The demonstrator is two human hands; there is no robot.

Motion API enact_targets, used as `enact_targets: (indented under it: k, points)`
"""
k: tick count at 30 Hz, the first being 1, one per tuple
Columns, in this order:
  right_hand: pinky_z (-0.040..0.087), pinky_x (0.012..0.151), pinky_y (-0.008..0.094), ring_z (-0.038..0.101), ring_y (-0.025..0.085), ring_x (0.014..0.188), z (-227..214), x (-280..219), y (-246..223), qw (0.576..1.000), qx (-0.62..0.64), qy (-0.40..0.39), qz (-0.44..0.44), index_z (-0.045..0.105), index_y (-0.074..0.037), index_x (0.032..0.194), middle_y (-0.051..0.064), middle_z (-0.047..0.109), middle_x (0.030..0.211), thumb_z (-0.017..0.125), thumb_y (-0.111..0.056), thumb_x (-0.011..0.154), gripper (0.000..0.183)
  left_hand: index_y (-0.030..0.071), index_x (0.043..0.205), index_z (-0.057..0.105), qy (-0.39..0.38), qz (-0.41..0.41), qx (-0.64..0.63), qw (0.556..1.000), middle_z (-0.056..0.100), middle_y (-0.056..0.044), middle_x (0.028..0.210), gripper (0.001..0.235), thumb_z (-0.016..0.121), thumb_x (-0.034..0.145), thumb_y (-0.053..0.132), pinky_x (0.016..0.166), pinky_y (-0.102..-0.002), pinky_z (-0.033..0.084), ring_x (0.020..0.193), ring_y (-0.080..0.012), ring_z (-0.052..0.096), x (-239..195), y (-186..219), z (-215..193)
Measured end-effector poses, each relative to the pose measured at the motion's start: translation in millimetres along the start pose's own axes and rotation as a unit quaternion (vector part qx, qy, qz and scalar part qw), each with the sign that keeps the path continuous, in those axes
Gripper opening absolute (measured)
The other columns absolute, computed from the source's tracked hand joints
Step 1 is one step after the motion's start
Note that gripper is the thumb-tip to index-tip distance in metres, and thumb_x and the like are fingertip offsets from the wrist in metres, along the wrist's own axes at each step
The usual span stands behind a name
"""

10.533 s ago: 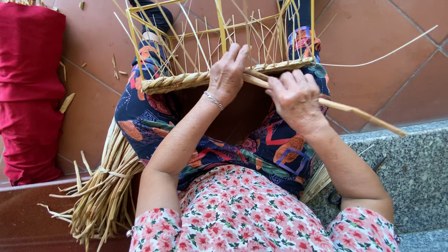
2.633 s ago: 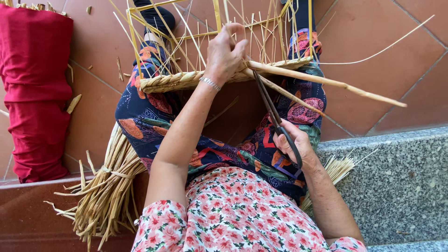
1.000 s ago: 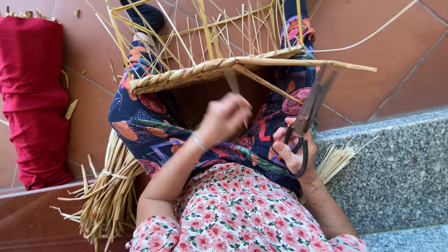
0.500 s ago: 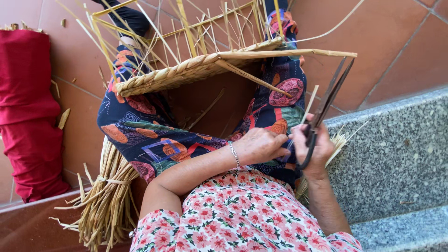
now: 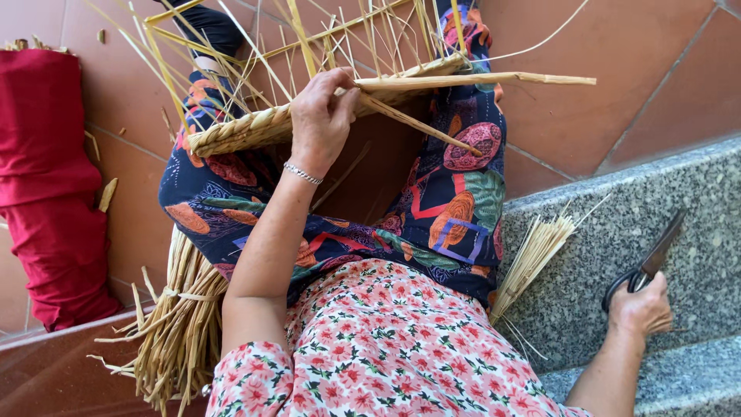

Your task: The person weaves a basket by hand, interlacing dried plant fibers through a rectangular frame. They use shears to trim excess material and continue weaving the base and sides.

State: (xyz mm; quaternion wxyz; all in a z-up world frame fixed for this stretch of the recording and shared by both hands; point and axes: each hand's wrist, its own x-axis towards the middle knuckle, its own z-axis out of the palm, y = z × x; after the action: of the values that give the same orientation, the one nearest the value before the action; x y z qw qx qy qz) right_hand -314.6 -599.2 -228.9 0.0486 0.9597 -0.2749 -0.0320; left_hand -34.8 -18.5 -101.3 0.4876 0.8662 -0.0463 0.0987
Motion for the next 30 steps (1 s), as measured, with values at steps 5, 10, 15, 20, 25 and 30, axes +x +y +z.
enact_targets:
  k: [5,10,15,20,25,30]
  points:
    - [0.043,0.083,0.065,0.059,0.051,0.106,-12,29,9,0.976,-0.014,-0.215,0.002,0.065,-0.011,0.123,0.026,0.070,0.108,0.096,-0.055,0.060,0.083,-0.001,0.110,0.071,-0.008,-0.156,-0.132,0.979,0.076,-0.010,0.088,0.012,0.069,0.098,-0.002,0.045,-0.025,0.052,0.056,-0.0118,0.066,9,-20,12]
    - [0.047,0.100,0.058,0.068,0.043,0.105,-55,72,-25,0.946,-0.097,-0.308,0.022,0.077,-0.010,0.120,0.023,0.078,0.100,0.088,-0.051,0.081,0.058,0.004,0.133,0.054,-0.035,-0.089,0.002,0.995,0.076,-0.007,0.083,0.038,0.068,0.098,0.001,0.048,-0.023,0.055,0.059,-0.0121,0.073,26,-41,22]
    - [0.053,0.079,0.034,0.067,0.025,0.086,-151,50,-224,0.860,0.316,0.102,-0.387,0.073,-0.010,0.110,0.008,0.071,0.097,0.088,-0.005,0.104,0.016,0.001,0.148,0.035,0.025,0.001,0.088,0.996,0.074,-0.007,0.078,0.074,0.075,0.086,-0.001,0.064,-0.032,0.062,0.070,-0.0204,0.075,27,-42,27]
    - [0.052,0.102,0.047,0.060,0.035,0.119,-230,30,-391,0.721,0.322,0.150,-0.596,0.071,-0.005,0.114,0.012,0.063,0.123,0.090,-0.010,0.079,0.040,0.006,0.115,0.054,-0.024,0.039,0.285,0.958,0.065,-0.019,0.106,0.035,0.080,0.092,0.011,0.059,-0.038,0.058,0.070,-0.0279,0.071,25,-31,37]
    - [0.051,0.092,0.046,0.058,0.031,0.113,-220,58,-448,0.747,0.238,0.116,-0.610,0.070,-0.001,0.124,0.011,0.063,0.123,0.082,-0.011,0.075,0.052,0.005,0.114,0.062,-0.043,0.104,0.081,0.990,0.066,-0.011,0.104,0.022,0.068,0.093,0.001,0.072,-0.036,0.060,0.082,-0.0242,0.072,29,-21,24]
    - [0.054,0.091,0.039,0.059,0.028,0.111,-194,69,-451,0.743,0.234,0.106,-0.618,0.066,-0.007,0.126,0.010,0.061,0.115,0.072,-0.002,0.092,0.035,0.007,0.097,0.067,-0.060,-0.013,0.036,0.997,0.068,-0.005,0.087,0.006,0.069,0.100,0.012,0.063,-0.029,0.058,0.074,-0.0134,0.070,40,-22,28]
